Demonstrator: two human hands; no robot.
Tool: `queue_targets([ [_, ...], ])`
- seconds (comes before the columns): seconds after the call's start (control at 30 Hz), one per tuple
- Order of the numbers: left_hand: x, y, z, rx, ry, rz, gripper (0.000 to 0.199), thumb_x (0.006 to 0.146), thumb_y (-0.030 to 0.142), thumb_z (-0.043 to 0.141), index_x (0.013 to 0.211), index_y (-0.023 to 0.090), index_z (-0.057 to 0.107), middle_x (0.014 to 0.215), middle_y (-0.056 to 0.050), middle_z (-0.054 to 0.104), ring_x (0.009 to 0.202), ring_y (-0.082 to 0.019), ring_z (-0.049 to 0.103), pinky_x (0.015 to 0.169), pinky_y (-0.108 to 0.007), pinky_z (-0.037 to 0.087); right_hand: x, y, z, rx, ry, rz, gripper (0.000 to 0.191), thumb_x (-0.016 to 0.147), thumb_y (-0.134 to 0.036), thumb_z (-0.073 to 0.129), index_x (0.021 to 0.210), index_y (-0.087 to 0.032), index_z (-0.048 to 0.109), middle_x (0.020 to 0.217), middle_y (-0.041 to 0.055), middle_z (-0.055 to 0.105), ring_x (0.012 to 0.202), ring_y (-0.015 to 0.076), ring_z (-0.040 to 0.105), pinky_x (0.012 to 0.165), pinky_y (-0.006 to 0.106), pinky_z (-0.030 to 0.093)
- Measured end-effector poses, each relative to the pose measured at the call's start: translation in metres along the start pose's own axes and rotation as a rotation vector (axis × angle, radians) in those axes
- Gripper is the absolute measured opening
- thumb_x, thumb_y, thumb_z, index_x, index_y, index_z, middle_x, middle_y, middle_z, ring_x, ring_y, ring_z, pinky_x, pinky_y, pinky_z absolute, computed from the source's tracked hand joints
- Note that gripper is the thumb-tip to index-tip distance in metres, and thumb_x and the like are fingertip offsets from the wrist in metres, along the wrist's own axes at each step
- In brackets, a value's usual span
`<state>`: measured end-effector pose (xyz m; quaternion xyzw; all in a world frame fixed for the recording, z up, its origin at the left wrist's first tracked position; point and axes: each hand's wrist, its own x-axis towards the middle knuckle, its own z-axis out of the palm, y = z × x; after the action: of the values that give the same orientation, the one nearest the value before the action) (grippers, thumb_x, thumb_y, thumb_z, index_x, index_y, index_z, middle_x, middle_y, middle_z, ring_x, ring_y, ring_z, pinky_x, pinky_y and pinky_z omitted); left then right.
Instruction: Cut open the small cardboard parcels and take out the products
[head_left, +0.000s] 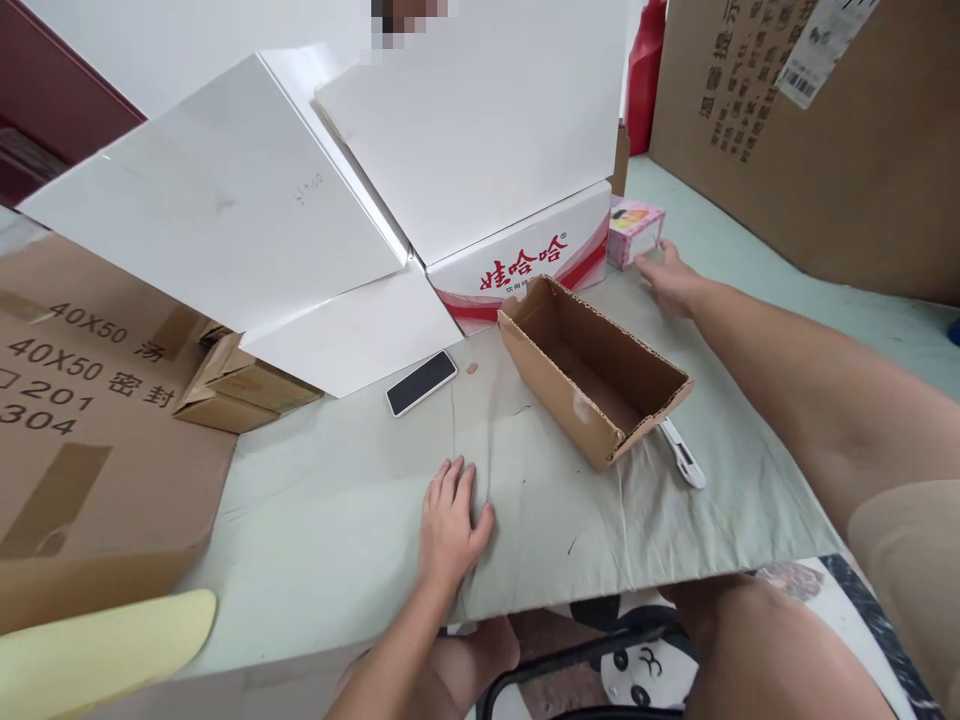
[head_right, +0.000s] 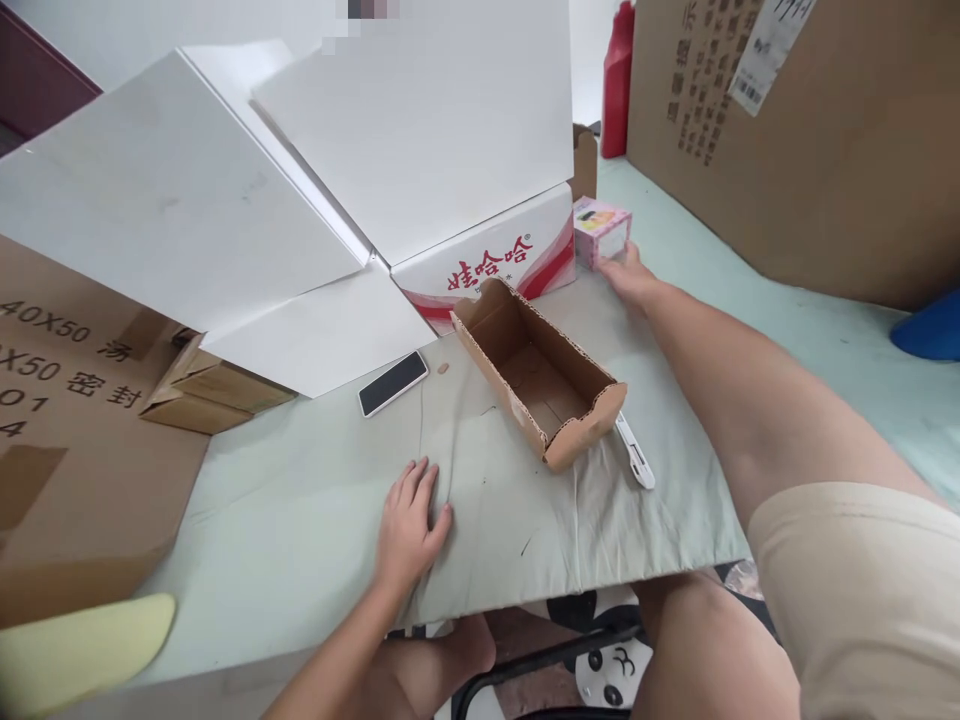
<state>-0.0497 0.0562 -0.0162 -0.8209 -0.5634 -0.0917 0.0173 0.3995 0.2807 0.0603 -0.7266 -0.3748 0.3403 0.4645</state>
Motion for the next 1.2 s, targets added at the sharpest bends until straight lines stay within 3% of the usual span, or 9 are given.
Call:
queue_targets([
  [0.1, 0.001, 0.002, -0.001, -0.011, -0.002, -0.013, 0.052, 0.093, 0.033, 0.05, 0.14, 0.013, 0.061, 0.15, -0.017, 0.059, 0.144, -0.038, 0.049, 0.117, -0.056, 0.044, -0.036, -0.008, -0.003, 0.133, -0.082, 0.032, 0.037, 0.105, -0.033, 0.045, 0.139, -0.016, 0.047, 0.14, 0.0141, 0.062, 0.115, 0.0121, 0.062, 0.103, 0.027, 0.046],
  [0.27, 0.003, 0.009, -0.008, -0.028, -0.024, -0.025, 0.054, 0.094, 0.035, 0.049, 0.14, 0.009, 0.061, 0.151, -0.019, 0.058, 0.145, -0.039, 0.048, 0.119, -0.056, 0.042, -0.148, -0.022, -0.034, 0.227, -0.196, -0.123, 0.023, 0.099, -0.039, 0.05, 0.116, -0.028, 0.061, 0.127, 0.0027, 0.069, 0.114, 0.0155, 0.066, 0.102, 0.031, 0.05],
  [0.37, 0.004, 0.014, -0.012, -0.035, -0.043, -0.035, 0.055, 0.095, 0.035, 0.049, 0.142, 0.009, 0.06, 0.153, -0.019, 0.056, 0.146, -0.039, 0.047, 0.119, -0.055, 0.041, -0.205, -0.029, -0.047, 0.028, -0.215, -0.172, 0.041, 0.078, -0.038, 0.074, 0.118, -0.031, 0.064, 0.123, 0.0006, 0.069, 0.11, 0.0203, 0.065, 0.092, 0.033, 0.053],
  [0.43, 0.003, 0.016, -0.015, -0.042, -0.05, -0.042, 0.055, 0.095, 0.035, 0.05, 0.143, 0.009, 0.059, 0.154, -0.019, 0.055, 0.146, -0.038, 0.046, 0.12, -0.055, 0.039, -0.225, -0.032, -0.051, -0.101, -0.153, -0.055, 0.045, 0.071, -0.033, 0.076, 0.115, -0.031, 0.064, 0.115, 0.0007, 0.069, 0.099, 0.0197, 0.064, 0.078, 0.031, 0.053],
  [0.6, 0.002, 0.019, -0.018, -0.064, -0.037, -0.056, 0.055, 0.095, 0.036, 0.049, 0.143, 0.011, 0.059, 0.154, -0.019, 0.055, 0.147, -0.037, 0.046, 0.12, -0.054, 0.038, -0.239, -0.026, -0.071, -0.101, -0.119, 0.297, 0.022, 0.072, -0.033, 0.067, 0.092, -0.024, 0.061, 0.071, 0.0002, 0.059, 0.053, 0.0127, 0.046, 0.044, 0.023, 0.033],
  [0.7, 0.001, 0.02, -0.018, -0.072, -0.032, -0.059, 0.054, 0.096, 0.036, 0.048, 0.143, 0.011, 0.059, 0.154, -0.018, 0.055, 0.147, -0.038, 0.045, 0.12, -0.054, 0.038, -0.252, -0.015, -0.08, 0.252, -0.255, 0.395, 0.018, 0.067, -0.023, 0.064, 0.085, -0.021, 0.06, 0.067, 0.0037, 0.06, 0.052, 0.0152, 0.052, 0.045, 0.026, 0.041],
  [0.83, 0.001, 0.019, -0.016, -0.073, -0.037, -0.052, 0.055, 0.096, 0.036, 0.048, 0.143, 0.01, 0.059, 0.155, -0.018, 0.055, 0.147, -0.038, 0.045, 0.121, -0.054, 0.037, -0.264, -0.004, -0.085, 0.566, -0.096, 0.24, 0.03, 0.063, -0.014, 0.053, 0.09, -0.023, 0.06, 0.084, 0.0044, 0.067, 0.068, 0.0163, 0.062, 0.058, 0.027, 0.054],
  [1.0, 0.003, 0.015, -0.013, -0.054, -0.005, -0.037, 0.053, 0.095, 0.036, 0.048, 0.14, 0.012, 0.061, 0.151, -0.019, 0.057, 0.145, -0.038, 0.047, 0.119, -0.054, 0.04, -0.24, -0.007, -0.113, 0.794, 0.242, 0.178, 0.025, 0.065, -0.01, 0.045, 0.086, -0.022, 0.054, 0.07, 0.0014, 0.055, 0.057, 0.0131, 0.055, 0.059, 0.025, 0.05],
  [1.2, 0.004, 0.01, -0.009, -0.036, 0.02, -0.011, 0.052, 0.094, 0.035, 0.049, 0.137, 0.009, 0.063, 0.149, -0.02, 0.059, 0.142, -0.039, 0.049, 0.118, -0.056, 0.042, -0.168, -0.013, -0.144, 0.494, 0.422, 0.053, 0.02, 0.078, -0.005, 0.033, 0.079, -0.023, 0.041, 0.067, -0.0011, 0.049, 0.056, 0.0092, 0.052, 0.063, 0.023, 0.045],
])
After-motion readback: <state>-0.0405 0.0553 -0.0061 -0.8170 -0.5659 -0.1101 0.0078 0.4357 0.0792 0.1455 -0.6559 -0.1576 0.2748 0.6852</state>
